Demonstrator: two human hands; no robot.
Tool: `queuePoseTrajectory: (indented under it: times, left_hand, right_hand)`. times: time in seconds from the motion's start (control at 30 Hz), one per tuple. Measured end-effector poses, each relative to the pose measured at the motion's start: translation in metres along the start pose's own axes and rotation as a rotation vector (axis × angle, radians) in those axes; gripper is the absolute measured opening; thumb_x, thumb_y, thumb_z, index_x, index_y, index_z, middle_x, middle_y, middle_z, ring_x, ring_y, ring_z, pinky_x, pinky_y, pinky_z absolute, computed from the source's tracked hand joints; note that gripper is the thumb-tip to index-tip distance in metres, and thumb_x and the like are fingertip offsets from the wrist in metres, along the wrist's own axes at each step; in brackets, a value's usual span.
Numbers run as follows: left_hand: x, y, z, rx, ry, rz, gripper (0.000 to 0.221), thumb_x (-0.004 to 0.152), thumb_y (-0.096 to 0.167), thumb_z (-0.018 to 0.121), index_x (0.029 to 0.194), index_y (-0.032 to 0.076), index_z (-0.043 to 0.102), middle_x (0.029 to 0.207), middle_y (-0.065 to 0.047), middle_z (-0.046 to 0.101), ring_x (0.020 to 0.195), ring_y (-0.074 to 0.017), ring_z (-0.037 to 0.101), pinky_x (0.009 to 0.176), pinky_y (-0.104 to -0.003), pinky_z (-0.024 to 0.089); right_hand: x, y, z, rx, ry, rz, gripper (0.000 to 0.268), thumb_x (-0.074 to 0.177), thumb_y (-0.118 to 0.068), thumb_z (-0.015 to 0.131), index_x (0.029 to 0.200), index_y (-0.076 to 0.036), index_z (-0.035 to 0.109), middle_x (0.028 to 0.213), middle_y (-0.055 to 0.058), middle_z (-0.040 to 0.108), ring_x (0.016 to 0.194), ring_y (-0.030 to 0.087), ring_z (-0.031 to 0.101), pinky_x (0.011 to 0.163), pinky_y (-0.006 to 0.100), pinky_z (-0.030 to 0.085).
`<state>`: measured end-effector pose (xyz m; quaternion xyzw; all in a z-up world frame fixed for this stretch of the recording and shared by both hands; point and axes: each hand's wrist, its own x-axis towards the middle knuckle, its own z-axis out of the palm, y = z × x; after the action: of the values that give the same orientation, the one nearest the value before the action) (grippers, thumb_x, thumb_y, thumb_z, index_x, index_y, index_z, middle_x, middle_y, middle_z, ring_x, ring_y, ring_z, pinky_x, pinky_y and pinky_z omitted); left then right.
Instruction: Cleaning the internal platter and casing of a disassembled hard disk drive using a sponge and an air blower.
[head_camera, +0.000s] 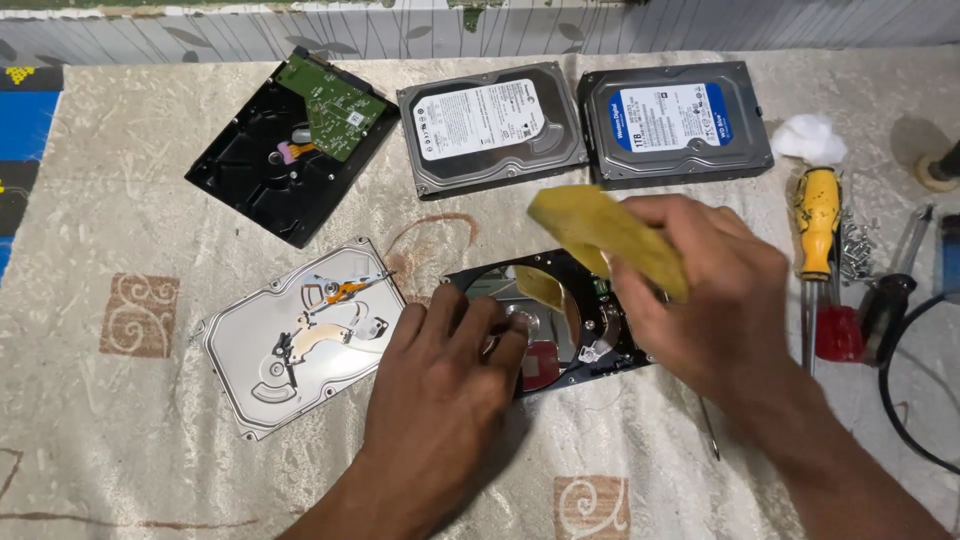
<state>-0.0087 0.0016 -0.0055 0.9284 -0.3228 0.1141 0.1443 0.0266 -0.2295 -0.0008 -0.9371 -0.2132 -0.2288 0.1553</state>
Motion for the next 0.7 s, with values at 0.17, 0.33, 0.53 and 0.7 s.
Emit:
queuePoseTrajectory:
  times: [0.17, 0.33, 0.53, 0.7]
  left_hand:
    - [-0.002, -0.007, 0.001, -0.006, -0.087, 0.014, 0.066, 0.073, 0.041, 0.079, 0.126, 0.004, 0.067, 0.116, -0.015, 0.064, 0.110, -0.0366, 0.052, 0.087, -0.052, 0.045]
    - [-0.001, -0.008, 0.003, -0.047, -0.032, 0.032, 0.056, 0.079, 0.034, 0.073, 0.124, 0.001, 0.067, 0.109, -0.014, 0.061, 0.105, -0.0360, 0.051, 0.086, -0.050, 0.043]
    - [0.003, -0.008, 0.002, -0.094, 0.021, 0.029, 0.038, 0.084, 0.022, 0.069, 0.116, 0.002, 0.071, 0.107, -0.015, 0.062, 0.099, -0.0371, 0.053, 0.079, -0.049, 0.043]
    - [0.005, -0.008, 0.002, -0.111, 0.051, 0.038, 0.040, 0.083, 0.022, 0.071, 0.119, 0.003, 0.068, 0.106, -0.015, 0.061, 0.094, -0.0368, 0.053, 0.073, -0.048, 0.042]
  right_hand:
    - [0.002, -0.008, -0.035, 0.210, -0.240, 0.269, 0.029, 0.080, -0.026, 0.081, 0.098, -0.006, 0.072, 0.079, 0.004, 0.068, 0.050, 0.014, 0.053, 0.040, 0.027, 0.038]
    - [-0.021, 0.024, 0.002, -0.207, -0.397, 0.255, 0.033, 0.085, -0.033, 0.085, 0.106, -0.012, 0.070, 0.082, 0.003, 0.072, 0.059, 0.017, 0.066, 0.046, 0.031, 0.057]
    - [-0.005, 0.004, -0.021, 0.239, -0.324, 0.460, 0.039, 0.078, -0.024, 0.085, 0.109, -0.003, 0.073, 0.091, 0.013, 0.080, 0.064, 0.022, 0.081, 0.034, 0.027, 0.065]
    - [-0.015, 0.018, -0.008, 0.073, -0.164, 0.305, 0.019, 0.092, -0.015, 0.082, 0.097, -0.001, 0.071, 0.073, 0.009, 0.072, 0.051, 0.017, 0.068, 0.036, 0.026, 0.055]
